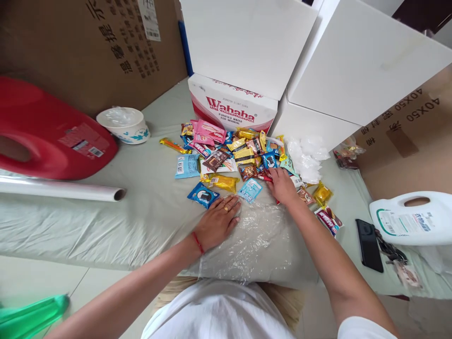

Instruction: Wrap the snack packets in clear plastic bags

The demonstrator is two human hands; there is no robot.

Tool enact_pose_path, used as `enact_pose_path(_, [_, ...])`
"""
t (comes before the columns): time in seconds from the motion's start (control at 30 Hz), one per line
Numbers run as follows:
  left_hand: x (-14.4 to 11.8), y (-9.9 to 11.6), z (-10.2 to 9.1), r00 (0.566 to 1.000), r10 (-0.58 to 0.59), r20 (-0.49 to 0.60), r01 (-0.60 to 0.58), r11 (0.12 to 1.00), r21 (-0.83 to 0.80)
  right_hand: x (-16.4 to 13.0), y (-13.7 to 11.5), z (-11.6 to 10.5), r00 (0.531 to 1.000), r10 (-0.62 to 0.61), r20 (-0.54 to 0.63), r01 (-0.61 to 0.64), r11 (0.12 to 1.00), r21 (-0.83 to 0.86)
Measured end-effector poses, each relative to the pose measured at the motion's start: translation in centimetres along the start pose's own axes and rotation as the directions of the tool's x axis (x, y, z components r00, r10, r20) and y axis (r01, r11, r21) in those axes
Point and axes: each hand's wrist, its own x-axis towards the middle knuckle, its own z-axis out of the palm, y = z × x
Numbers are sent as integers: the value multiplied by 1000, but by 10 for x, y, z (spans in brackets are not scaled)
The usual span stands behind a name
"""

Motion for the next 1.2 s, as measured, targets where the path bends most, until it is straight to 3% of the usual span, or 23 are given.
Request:
enact_pose_path(0.07, [0, -1, 1, 1000, 3, -10, -3, 1000, 0, 1, 5, -2, 993, 97, -61, -87, 984, 154])
enact_pose_path(0.13, [0, -1, 2, 1000, 7, -18, -7, 1000, 2, -3, 10, -11, 971, 221, -95, -168, 905, 390])
enact_pose_path(0.2, [0, -1, 3, 1000, 13, -24, -13, 1000, 6, -11, 12, -25, 932, 357, -61, -226, 704, 673])
enact_pose_path(0.27, [0, -1, 3, 1000, 10, -27, -10, 1000, 9, -26, 7, -40, 896, 437, 85, -283, 413, 866])
enact_pose_path(0.33, [1, 0, 2, 1000, 2, -20, -1, 1000, 8, -45, -4, -53, 868, 432, 243, -354, 198, 914])
enact_pose_path(0.37, [1, 0, 2, 1000, -2, -11, 2, 1000, 7, -56, -13, -57, 863, 418, 282, -377, 163, 912])
enact_pose_path(0.43, [1, 1, 1, 1000, -2, 9, 2, 1000, 6, -79, -34, -62, 881, 405, 245, -364, 251, 897])
enact_pose_path(0.53, [1, 1, 0, 1000, 5, 22, -5, 1000, 0, -112, -71, -56, 939, 343, -11, -217, 619, 755])
enact_pose_path(0.6, [1, 0, 1, 1000, 0, 20, 1, 1000, -15, -130, -91, -40, 968, 171, -186, -37, 824, 565])
enact_pose_path(0.67, [1, -3, 2, 1000, -15, 9, 15, 999, -41, -142, -104, -18, 964, -53, -262, 155, 910, 384])
enact_pose_path(0.73, [1, -6, 3, 1000, -28, -10, 28, 997, -70, -149, -108, 2, 947, -227, -225, 289, 910, 297])
enact_pose_path(0.8, [1, -8, 4, 999, -27, -22, 25, 995, -92, -152, -107, 13, 935, -312, -166, 350, 882, 316])
enact_pose_path(1.0, [1, -8, 3, 999, -32, -17, 31, 996, -79, -146, -94, 2, 984, -147, -99, 177, 843, 508])
enact_pose_path(1.2, [2, -4, 2, 1000, -18, -10, 18, 999, -41, -128, -91, 6, 987, -160, 12, 135, 867, 479])
